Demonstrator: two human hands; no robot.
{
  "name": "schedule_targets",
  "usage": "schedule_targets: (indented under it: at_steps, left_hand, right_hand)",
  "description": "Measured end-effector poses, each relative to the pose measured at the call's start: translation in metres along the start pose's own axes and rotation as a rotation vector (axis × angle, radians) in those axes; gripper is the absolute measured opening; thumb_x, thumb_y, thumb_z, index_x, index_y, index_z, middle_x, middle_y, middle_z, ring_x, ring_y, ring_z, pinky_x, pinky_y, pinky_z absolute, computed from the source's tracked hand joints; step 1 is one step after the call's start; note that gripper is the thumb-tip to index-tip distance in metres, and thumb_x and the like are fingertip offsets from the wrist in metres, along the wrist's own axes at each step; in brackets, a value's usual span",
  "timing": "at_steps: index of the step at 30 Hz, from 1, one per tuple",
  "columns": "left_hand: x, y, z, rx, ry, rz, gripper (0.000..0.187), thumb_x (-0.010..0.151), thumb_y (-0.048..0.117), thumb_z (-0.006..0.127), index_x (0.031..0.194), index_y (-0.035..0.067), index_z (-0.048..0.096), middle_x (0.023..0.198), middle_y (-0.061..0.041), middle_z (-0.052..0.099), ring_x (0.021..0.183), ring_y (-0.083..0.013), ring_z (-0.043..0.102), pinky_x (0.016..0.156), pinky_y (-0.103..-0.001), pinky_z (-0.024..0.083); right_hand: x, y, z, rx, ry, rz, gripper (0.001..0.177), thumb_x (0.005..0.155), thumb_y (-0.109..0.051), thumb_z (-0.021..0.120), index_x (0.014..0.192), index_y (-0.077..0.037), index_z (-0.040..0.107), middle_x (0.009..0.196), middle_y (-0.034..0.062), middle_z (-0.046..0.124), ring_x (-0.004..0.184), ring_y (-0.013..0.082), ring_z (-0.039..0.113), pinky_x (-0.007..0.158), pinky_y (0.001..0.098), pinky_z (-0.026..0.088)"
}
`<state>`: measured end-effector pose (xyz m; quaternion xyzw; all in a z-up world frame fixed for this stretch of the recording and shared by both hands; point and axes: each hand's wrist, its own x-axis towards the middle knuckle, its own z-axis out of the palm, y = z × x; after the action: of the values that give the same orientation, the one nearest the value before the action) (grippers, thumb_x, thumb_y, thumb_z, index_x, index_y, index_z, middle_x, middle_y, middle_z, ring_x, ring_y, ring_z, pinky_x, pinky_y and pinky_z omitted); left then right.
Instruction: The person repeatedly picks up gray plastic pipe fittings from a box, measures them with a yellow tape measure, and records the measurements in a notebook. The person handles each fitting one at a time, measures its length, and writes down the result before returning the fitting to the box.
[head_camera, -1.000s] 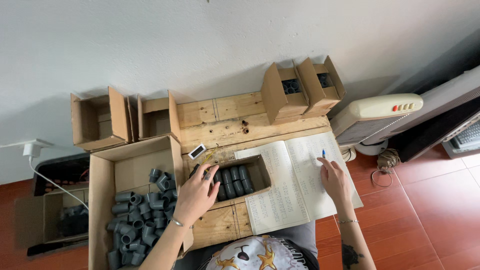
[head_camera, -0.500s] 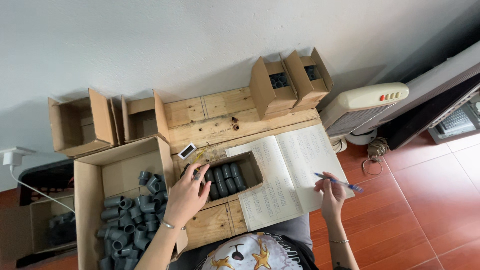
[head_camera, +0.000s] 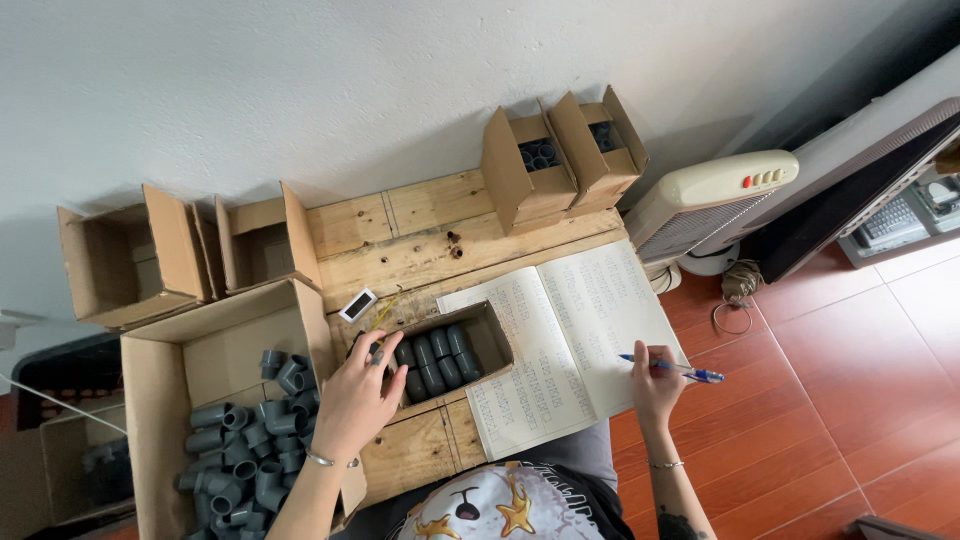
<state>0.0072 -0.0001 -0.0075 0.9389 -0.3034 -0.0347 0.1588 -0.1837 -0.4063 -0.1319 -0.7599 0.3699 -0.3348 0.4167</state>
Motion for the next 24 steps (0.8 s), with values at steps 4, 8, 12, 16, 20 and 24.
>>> schedule_targets:
  at_steps: [4,8,12,16,20,24]
  left_hand:
    - [0.000,-0.002,0.004,0.005,0.020,0.025,0.048,0.096,0.035,0.060,0.141,0.019,0.058,0.133,-0.004,0.055,0.072,-0.0174,0.071,0.047,-0.036,0.061]
    - [-0.001,-0.001,0.005,-0.004,0.010,0.006,0.048,0.096,0.035,0.059,0.141,0.019,0.059,0.135,-0.004,0.055,0.082,-0.0183,0.071,0.050,-0.039,0.063]
    - [0.001,-0.001,0.003,-0.001,0.000,0.006,0.048,0.096,0.035,0.059,0.141,0.018,0.059,0.135,-0.005,0.055,0.082,-0.0182,0.070,0.049,-0.039,0.064]
    - [0.001,0.000,0.003,-0.003,-0.002,-0.007,0.048,0.096,0.036,0.059,0.141,0.020,0.058,0.135,-0.004,0.055,0.084,-0.0178,0.071,0.049,-0.040,0.064]
    - [0.001,-0.001,0.003,0.003,-0.005,-0.003,0.048,0.096,0.036,0.059,0.141,0.020,0.059,0.134,-0.003,0.055,0.082,-0.0172,0.071,0.047,-0.040,0.063]
    - [0.000,0.000,0.002,-0.007,0.006,0.005,0.047,0.095,0.035,0.060,0.140,0.019,0.059,0.134,-0.004,0.055,0.087,-0.0194,0.071,0.050,-0.042,0.064]
  right_hand:
    - [0.007,0.016,-0.007,-0.184,0.048,-0.055,0.038,0.100,-0.028,0.075,0.071,-0.011,0.058,0.058,-0.0032,0.054,0.053,0.0068,0.042,0.053,0.0265,0.032]
    - [0.008,0.012,-0.009,-0.152,0.048,-0.167,0.045,0.099,-0.012,0.070,0.062,-0.011,0.044,0.052,-0.0049,0.038,0.049,0.0064,0.030,0.049,0.0262,0.023]
    - [0.006,0.014,-0.009,-0.160,0.024,-0.138,0.047,0.100,-0.013,0.066,0.062,-0.012,0.039,0.051,-0.0050,0.035,0.051,0.0068,0.029,0.050,0.0275,0.023]
    - [0.006,0.011,-0.009,-0.182,0.017,-0.137,0.048,0.099,-0.012,0.066,0.062,-0.013,0.037,0.051,-0.0054,0.033,0.049,0.0065,0.027,0.049,0.0277,0.021]
    - [0.006,0.007,-0.008,-0.196,-0.001,-0.171,0.050,0.101,-0.011,0.065,0.061,-0.013,0.036,0.049,-0.0066,0.033,0.047,0.0045,0.026,0.047,0.0255,0.021]
    - [0.005,0.002,-0.008,-0.146,0.051,-0.151,0.051,0.101,-0.008,0.064,0.061,-0.012,0.034,0.051,-0.0062,0.031,0.050,0.0050,0.025,0.048,0.0250,0.020]
